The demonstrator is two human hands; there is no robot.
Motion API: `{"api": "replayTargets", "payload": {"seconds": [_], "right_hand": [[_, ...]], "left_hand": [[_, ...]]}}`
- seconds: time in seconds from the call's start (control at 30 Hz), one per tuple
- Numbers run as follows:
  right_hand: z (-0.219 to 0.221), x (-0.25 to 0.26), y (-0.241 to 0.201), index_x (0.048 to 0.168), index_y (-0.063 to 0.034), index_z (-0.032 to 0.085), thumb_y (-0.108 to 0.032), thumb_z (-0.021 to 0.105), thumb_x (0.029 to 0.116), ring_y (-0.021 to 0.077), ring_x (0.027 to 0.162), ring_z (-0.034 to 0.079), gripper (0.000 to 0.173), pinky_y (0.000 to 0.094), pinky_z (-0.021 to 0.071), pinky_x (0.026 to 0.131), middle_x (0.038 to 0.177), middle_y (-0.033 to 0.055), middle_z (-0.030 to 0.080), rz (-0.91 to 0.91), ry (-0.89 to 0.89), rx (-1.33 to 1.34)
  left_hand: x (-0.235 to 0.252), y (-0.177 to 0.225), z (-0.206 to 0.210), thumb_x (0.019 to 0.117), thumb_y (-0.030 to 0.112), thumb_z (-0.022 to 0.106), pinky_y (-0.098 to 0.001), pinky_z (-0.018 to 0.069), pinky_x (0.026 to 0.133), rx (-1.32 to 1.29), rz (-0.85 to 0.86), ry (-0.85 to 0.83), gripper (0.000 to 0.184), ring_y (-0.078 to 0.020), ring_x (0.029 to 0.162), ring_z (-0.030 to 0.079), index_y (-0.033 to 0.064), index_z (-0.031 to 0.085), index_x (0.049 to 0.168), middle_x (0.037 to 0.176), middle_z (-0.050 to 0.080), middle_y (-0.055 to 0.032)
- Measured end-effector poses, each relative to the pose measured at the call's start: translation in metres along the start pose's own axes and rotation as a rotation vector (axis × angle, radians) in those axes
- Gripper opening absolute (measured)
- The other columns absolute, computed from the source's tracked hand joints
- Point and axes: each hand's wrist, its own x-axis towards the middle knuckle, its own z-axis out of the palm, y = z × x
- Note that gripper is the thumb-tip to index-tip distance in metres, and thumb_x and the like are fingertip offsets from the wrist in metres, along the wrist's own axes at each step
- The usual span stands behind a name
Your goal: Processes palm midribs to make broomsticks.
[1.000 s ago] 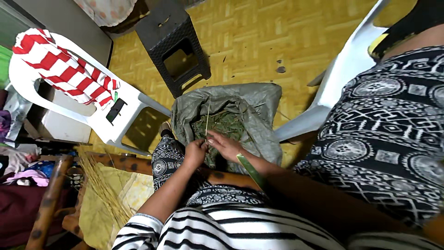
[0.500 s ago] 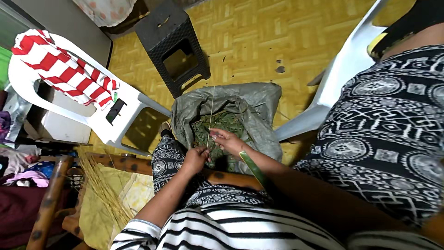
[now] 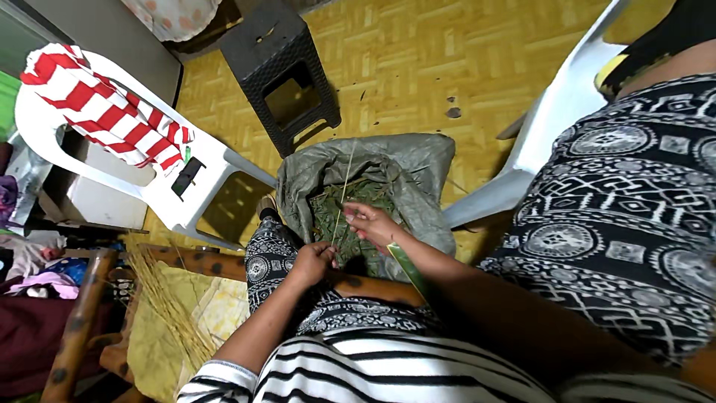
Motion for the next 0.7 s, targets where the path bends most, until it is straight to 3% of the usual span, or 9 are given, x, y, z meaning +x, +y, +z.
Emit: {"api": "replayTargets", "payload": {"seconds": [0.13, 0.2, 0.43, 0.57, 0.7], "right_hand": [[0.009, -0.008, -0.001, 0.149, -0.0093, 0.048, -0.009, 0.052, 0.1077, 0.0071, 0.074, 0.054, 0.041, 0.0233, 0.0450, 0.066, 0.108, 0.0096, 0.062, 0.049, -0.057, 0.052], [0.007, -0.007, -0.003, 0.150, -0.0098, 0.047, -0.008, 0.051, 0.1081, 0.0069, 0.074, 0.054, 0.042, 0.0229, 0.0451, 0.065, 0.109, 0.0095, 0.062, 0.066, -0.032, 0.083], [-0.009, 0.010, 0.003, 0.151, -0.0124, 0.046, -0.014, 0.052, 0.1089, 0.0070, 0.063, 0.053, 0.042, 0.0222, 0.0460, 0.058, 0.095, 0.0061, 0.062, 0.077, 0.028, 0.140], [-0.008, 0.007, 0.002, 0.151, -0.0114, 0.046, -0.012, 0.052, 0.1085, 0.0086, 0.068, 0.056, 0.043, 0.0236, 0.0478, 0.062, 0.103, 0.0097, 0.063, 0.085, -0.022, 0.080], [-0.002, 0.003, 0.001, 0.150, -0.0119, 0.046, -0.011, 0.053, 0.1078, 0.0068, 0.068, 0.054, 0.043, 0.0214, 0.0453, 0.061, 0.100, 0.0083, 0.062, 0.126, -0.059, 0.075]], "left_hand": [[0.002, 0.004, -0.001, 0.1097, 0.015, 0.046, -0.0233, 0.0484, 0.071, 0.008, -0.002, 0.007, 0.028, -0.0035, 0.070, 0.056, 0.0011, 0.067, 0.122, 0.083, 0.064, 0.0017], [0.000, 0.003, -0.002, 0.1098, 0.015, 0.046, -0.0246, 0.0495, 0.075, 0.038, -0.006, -0.006, 0.028, -0.0046, 0.073, 0.057, 0.0011, 0.067, 0.123, 0.086, 0.065, 0.0005], [-0.010, -0.008, 0.002, 0.1097, 0.016, 0.046, -0.0296, 0.0522, 0.082, 0.155, 0.015, -0.042, 0.030, -0.0088, 0.081, 0.063, 0.0008, 0.067, 0.125, 0.094, 0.070, -0.0058], [-0.011, -0.011, 0.000, 0.1099, 0.016, 0.046, -0.0330, 0.0535, 0.085, 0.160, -0.019, -0.016, 0.030, -0.0128, 0.085, 0.065, 0.0007, 0.067, 0.126, 0.099, 0.070, -0.0097], [-0.008, -0.012, -0.001, 0.1099, 0.018, 0.046, -0.0388, 0.0524, 0.094, 0.211, -0.019, 0.002, 0.032, -0.0193, 0.098, 0.067, 0.0008, 0.067, 0.128, 0.111, 0.070, -0.0149]]}}
